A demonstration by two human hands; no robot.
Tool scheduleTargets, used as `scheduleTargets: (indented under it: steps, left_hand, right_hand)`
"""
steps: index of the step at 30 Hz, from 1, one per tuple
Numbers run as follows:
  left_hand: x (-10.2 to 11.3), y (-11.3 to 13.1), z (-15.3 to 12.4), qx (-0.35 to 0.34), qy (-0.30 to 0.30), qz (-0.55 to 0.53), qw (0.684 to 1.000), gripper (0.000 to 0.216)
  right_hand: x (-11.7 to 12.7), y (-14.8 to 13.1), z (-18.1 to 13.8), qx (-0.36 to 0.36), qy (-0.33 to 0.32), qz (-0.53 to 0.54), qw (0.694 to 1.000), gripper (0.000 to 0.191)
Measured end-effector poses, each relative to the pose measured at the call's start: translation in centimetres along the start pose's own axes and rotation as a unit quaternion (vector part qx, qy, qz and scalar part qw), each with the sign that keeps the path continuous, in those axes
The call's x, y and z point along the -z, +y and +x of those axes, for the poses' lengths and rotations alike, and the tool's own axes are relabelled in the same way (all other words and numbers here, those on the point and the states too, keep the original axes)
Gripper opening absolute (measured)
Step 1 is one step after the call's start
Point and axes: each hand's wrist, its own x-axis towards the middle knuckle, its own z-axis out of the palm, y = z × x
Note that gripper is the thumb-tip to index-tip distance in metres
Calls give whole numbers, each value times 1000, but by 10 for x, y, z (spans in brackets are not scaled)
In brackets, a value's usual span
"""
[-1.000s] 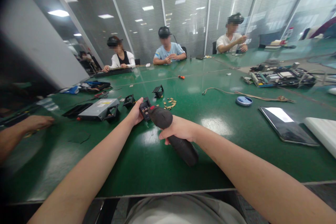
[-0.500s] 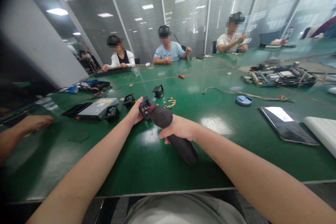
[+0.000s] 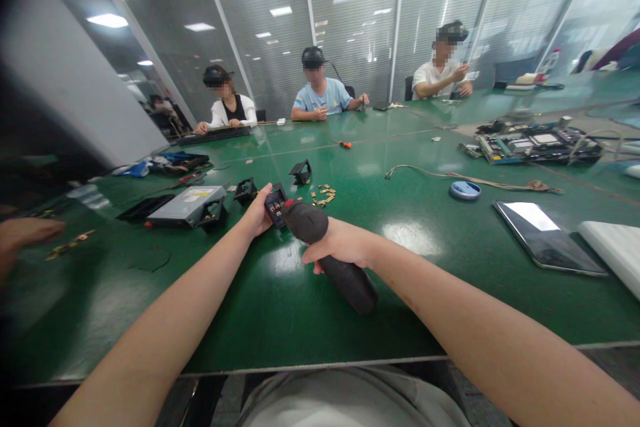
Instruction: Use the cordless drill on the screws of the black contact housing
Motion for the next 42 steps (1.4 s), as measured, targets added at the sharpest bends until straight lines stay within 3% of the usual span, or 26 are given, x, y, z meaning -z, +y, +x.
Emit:
scheduleTargets:
  steps: [42]
  left_hand:
    - [-2,2,-3,0,1,9,1000,46]
  right_hand:
    - [0,-3,-1,-8,-7,-3,1000,35]
